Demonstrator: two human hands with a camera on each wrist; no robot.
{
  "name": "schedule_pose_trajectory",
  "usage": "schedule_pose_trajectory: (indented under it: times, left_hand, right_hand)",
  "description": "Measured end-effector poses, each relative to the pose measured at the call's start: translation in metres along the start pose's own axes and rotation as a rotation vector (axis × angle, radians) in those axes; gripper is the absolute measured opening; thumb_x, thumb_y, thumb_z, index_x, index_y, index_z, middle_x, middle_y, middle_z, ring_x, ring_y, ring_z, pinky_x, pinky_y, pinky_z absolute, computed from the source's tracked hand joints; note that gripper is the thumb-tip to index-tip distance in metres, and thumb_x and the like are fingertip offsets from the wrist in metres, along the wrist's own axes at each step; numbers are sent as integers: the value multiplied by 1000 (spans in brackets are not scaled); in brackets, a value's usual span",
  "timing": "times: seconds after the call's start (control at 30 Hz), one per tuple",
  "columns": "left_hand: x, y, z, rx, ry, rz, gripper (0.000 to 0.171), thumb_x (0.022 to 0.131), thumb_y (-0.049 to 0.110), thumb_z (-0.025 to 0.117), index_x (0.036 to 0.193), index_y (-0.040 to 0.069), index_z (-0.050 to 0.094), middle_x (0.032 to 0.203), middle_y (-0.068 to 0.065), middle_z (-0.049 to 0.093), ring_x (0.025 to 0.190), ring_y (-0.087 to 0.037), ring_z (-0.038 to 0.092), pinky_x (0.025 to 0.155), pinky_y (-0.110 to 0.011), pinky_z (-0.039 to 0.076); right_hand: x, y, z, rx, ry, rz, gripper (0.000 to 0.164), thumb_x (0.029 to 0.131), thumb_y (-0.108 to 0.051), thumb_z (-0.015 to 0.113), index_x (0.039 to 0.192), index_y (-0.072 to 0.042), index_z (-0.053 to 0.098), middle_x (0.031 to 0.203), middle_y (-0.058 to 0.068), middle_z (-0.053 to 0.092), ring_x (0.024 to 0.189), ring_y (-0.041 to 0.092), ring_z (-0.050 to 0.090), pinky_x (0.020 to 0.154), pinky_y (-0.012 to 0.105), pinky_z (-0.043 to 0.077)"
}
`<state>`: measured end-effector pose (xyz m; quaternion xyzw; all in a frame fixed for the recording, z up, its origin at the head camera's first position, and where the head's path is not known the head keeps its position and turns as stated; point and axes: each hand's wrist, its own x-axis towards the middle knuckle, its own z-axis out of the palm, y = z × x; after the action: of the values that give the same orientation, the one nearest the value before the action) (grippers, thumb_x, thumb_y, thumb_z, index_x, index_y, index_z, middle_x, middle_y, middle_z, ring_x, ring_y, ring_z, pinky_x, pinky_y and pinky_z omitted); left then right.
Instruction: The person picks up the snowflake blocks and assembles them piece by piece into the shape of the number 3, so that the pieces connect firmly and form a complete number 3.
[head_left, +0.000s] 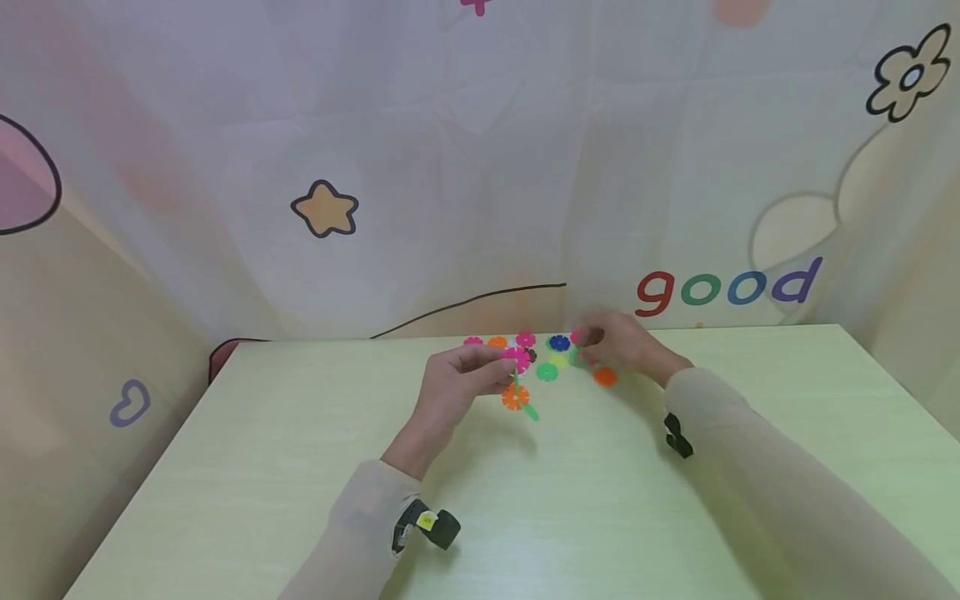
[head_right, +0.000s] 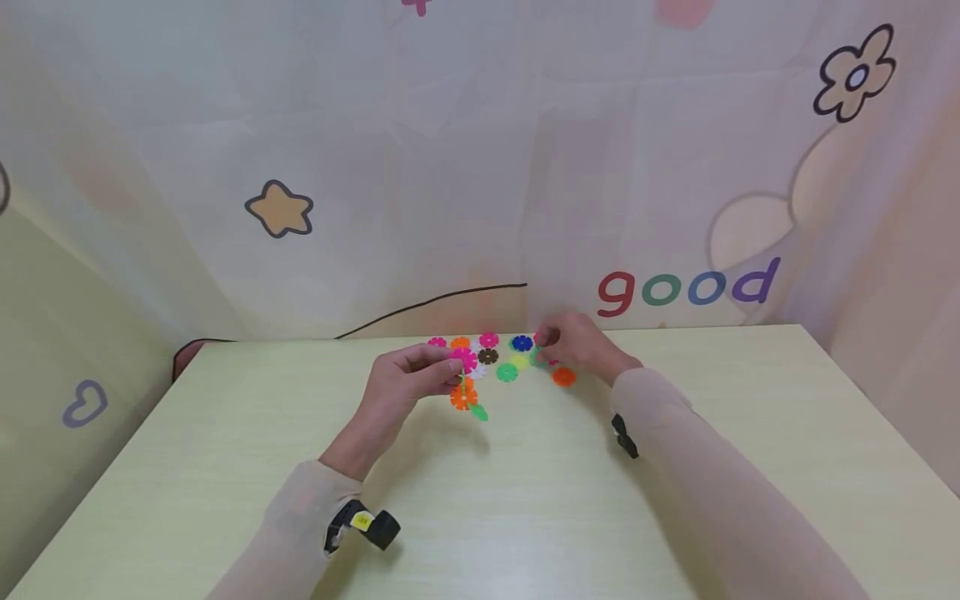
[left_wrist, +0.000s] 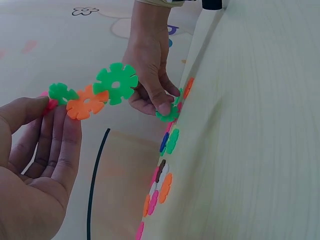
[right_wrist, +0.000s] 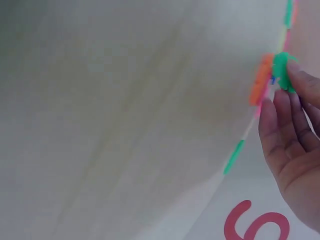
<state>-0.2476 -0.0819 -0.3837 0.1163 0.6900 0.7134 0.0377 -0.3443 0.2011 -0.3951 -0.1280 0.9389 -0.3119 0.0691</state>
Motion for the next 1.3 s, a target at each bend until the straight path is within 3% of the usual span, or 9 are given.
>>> schedule_pose_trajectory:
  times: [0.33,0.53,0.67,0.87,1.3]
  left_hand:
    - [0,-2,-1,-19,-10,31,20,98,15,79,111,-1,78,96,-10,78,84,-20,76,90,-36,63]
    - [0,0,0,-31,-8,14,22,97,13,80,113,-2,76,98,-10,78,83,-19,76,88,-37,64]
    - [1,0,1,-15,-8,6,23,98,14,79,113,-2,76,99,-9,77,84,-19,76,87,-36,64]
    - [0,1,2,5,-10,-6,21,98,15,79,112,-1,77,98,-9,78,83,-20,76,86,-35,64]
    - [-1,3,3,-3,-7,-16,21,97,15,79,111,-1,78,95,-8,78,81,-19,76,85,-35,64]
  right_hand:
    - [-28,-25,-7,209,106,-155,10,98,-11,78,107,-8,74,102,5,74,99,31,70,90,42,59]
    - [-45,-41,-5,319,156,-167,15,98,-16,79,111,-9,74,105,5,75,101,27,71,94,50,58]
    - [-55,-50,-2,401,185,-197,16,97,-15,80,110,-8,74,102,6,77,98,31,74,90,42,60]
    - [-66,-61,3,484,201,-251,14,96,-10,80,108,-6,75,97,8,76,93,25,76,88,31,61]
    - [-71,-66,8,461,239,-358,10,94,-6,81,104,-6,78,96,7,74,85,18,72,82,29,58]
